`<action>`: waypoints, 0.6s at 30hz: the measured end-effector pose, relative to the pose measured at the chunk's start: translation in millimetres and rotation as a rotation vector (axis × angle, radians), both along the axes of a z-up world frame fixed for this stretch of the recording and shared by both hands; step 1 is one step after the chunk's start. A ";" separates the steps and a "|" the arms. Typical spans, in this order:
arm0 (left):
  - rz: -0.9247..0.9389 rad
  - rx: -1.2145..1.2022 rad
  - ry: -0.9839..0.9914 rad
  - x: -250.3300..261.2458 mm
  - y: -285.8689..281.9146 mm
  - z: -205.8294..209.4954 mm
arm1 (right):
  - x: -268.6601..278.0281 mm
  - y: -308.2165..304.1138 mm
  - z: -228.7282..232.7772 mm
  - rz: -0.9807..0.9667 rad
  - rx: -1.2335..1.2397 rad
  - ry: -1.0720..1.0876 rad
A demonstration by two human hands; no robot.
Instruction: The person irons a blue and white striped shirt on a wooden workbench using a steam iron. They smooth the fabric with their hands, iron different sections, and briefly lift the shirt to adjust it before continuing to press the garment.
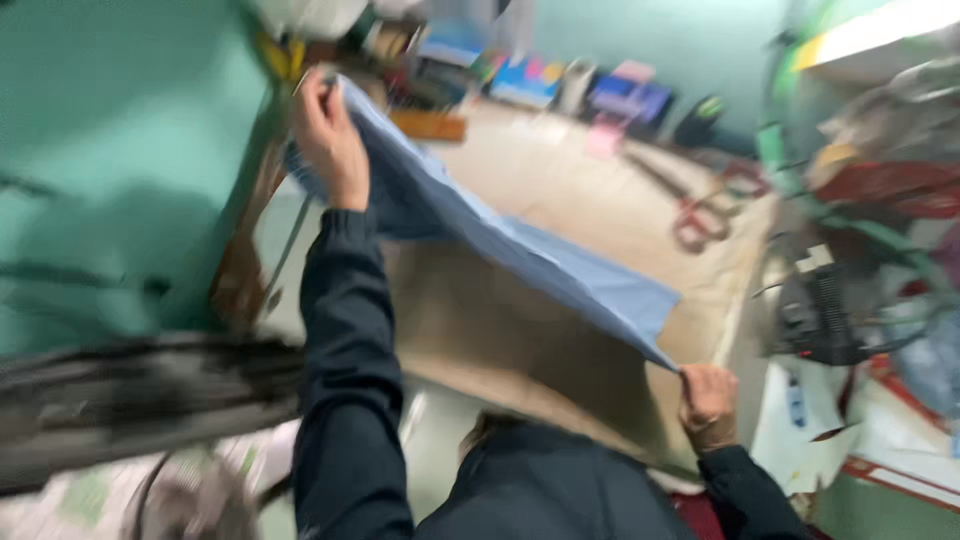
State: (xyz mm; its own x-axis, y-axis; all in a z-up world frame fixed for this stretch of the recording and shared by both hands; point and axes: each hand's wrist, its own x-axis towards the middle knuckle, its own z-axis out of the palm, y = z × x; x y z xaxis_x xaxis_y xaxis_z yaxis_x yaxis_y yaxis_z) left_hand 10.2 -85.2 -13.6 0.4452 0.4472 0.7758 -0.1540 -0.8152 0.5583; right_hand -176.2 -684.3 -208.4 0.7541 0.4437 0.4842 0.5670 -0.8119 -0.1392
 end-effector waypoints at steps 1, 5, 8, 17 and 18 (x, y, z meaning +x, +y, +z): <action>-0.031 -0.009 -0.038 9.9 -13.7 -8.8 | 8.5 -5.0 6.3 -0.031 -0.009 -0.038; 0.187 0.082 0.457 -14.4 -62.5 -74.6 | 4.5 2.8 29.3 -0.078 0.029 0.054; 0.083 0.229 0.494 -34.6 -110.4 -139.1 | -1.2 3.2 39.0 -0.079 0.047 0.062; 0.413 0.060 0.907 -18.6 -77.0 -173.1 | -14.9 -20.7 49.6 -0.084 0.112 0.149; 0.409 0.044 0.863 -11.9 -68.1 -168.8 | -16.7 -25.6 45.9 -0.126 0.101 0.157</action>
State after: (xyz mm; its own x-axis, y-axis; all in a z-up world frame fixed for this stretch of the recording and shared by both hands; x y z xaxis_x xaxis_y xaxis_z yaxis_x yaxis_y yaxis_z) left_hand -1.7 -153.3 -182.4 0.6869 0.6735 0.2731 0.5982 -0.7374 0.3137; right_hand -192.8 -709.9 -162.5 0.8700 0.2963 0.3940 0.4270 -0.8524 -0.3018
